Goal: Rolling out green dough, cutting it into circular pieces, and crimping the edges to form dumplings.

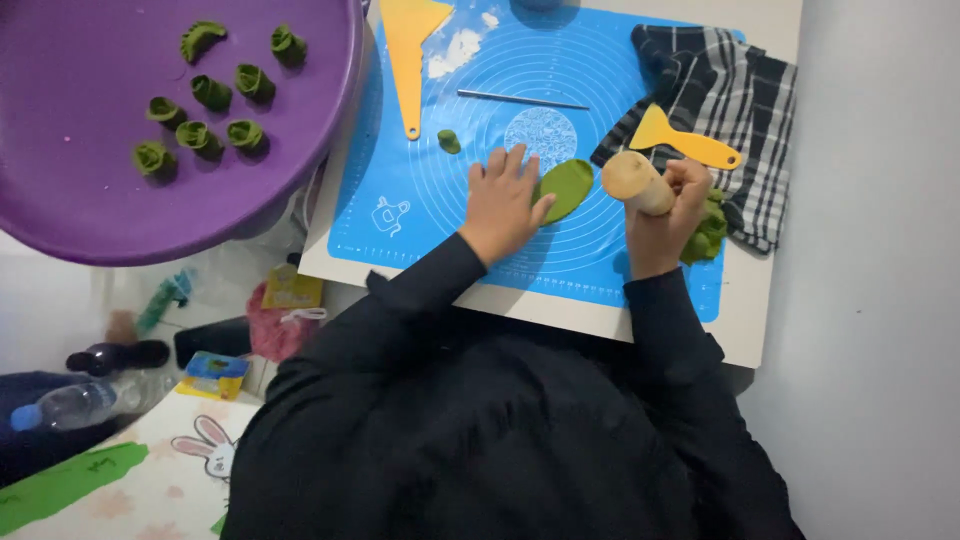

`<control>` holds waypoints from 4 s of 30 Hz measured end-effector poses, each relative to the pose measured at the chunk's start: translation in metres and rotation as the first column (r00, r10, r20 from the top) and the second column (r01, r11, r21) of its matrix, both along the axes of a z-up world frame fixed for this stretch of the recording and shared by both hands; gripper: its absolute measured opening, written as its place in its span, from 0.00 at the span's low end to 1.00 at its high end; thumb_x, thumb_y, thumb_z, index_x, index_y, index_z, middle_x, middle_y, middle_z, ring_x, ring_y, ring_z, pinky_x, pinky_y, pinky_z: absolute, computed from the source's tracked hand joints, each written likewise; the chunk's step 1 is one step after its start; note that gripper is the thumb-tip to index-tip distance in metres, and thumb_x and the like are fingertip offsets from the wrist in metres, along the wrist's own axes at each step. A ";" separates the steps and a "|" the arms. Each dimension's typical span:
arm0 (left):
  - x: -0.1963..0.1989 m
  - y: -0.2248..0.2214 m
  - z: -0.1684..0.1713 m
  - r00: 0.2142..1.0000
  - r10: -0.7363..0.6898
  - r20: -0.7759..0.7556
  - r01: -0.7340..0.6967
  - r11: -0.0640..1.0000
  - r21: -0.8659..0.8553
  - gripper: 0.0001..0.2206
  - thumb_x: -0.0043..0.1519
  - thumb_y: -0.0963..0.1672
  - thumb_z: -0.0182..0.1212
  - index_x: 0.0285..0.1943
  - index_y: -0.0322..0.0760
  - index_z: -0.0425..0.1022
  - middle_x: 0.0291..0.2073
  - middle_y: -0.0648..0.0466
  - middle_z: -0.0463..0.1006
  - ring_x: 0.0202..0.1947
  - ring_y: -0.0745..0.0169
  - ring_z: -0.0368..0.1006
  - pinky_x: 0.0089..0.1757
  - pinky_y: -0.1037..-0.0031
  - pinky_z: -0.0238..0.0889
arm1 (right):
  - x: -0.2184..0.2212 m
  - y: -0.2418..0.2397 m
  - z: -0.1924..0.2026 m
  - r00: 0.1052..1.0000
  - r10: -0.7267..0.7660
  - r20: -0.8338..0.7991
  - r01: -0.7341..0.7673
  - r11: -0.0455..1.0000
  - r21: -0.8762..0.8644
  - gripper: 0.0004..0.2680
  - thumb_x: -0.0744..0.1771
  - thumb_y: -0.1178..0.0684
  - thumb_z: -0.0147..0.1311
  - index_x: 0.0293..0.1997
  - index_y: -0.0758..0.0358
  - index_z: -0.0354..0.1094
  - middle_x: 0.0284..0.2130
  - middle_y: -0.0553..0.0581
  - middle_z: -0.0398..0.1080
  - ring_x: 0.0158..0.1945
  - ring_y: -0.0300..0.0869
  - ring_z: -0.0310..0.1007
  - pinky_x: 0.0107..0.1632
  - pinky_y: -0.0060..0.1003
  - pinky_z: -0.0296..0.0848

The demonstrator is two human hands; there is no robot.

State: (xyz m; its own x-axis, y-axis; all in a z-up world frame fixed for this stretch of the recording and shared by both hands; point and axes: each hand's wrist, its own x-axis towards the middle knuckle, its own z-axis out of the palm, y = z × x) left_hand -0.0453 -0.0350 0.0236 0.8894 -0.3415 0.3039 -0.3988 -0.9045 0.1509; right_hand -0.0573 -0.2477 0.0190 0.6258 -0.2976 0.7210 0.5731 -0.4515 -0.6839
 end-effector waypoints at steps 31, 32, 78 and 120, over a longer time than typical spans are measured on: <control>-0.003 0.063 0.085 0.995 0.019 0.095 0.070 0.541 -0.838 0.11 0.69 0.41 0.46 0.55 0.34 0.72 0.43 0.49 0.79 0.44 0.62 0.76 0.40 0.75 0.67 | -0.017 -0.008 0.013 0.961 -0.113 -0.251 -0.074 0.773 -0.630 0.29 0.53 0.26 0.73 0.47 0.59 0.74 0.35 0.48 0.75 0.29 0.39 0.66 0.50 0.41 0.52; -0.010 0.065 0.077 0.980 0.038 0.194 0.124 0.647 -0.752 0.11 0.70 0.43 0.47 0.56 0.37 0.74 0.42 0.51 0.80 0.44 0.56 0.76 0.45 0.68 0.67 | -0.019 -0.004 0.013 0.976 -0.097 -0.194 -0.066 0.721 -0.690 0.27 0.55 0.26 0.72 0.48 0.53 0.75 0.35 0.48 0.75 0.34 0.42 0.71 0.50 0.43 0.54; -0.064 0.034 -0.062 0.960 0.153 0.235 -0.130 0.985 -0.112 0.28 0.73 0.53 0.36 0.78 0.34 0.55 0.69 0.33 0.63 0.74 0.35 0.51 0.65 0.34 0.34 | -0.017 0.020 -0.039 0.908 -0.269 -0.321 -0.133 0.543 -0.829 0.21 0.76 0.45 0.30 0.82 0.56 0.45 0.77 0.66 0.37 0.76 0.63 0.23 0.59 0.85 0.14; 0.049 0.053 -0.022 0.962 0.265 -0.060 -0.269 0.959 -0.083 0.32 0.74 0.56 0.36 0.81 0.36 0.38 0.78 0.35 0.43 0.76 0.33 0.22 0.61 0.25 0.14 | 0.085 0.046 -0.002 0.846 -0.383 -0.370 -0.081 0.595 -0.800 0.25 0.80 0.48 0.50 0.83 0.62 0.34 0.79 0.66 0.29 0.77 0.59 0.14 0.75 0.67 0.22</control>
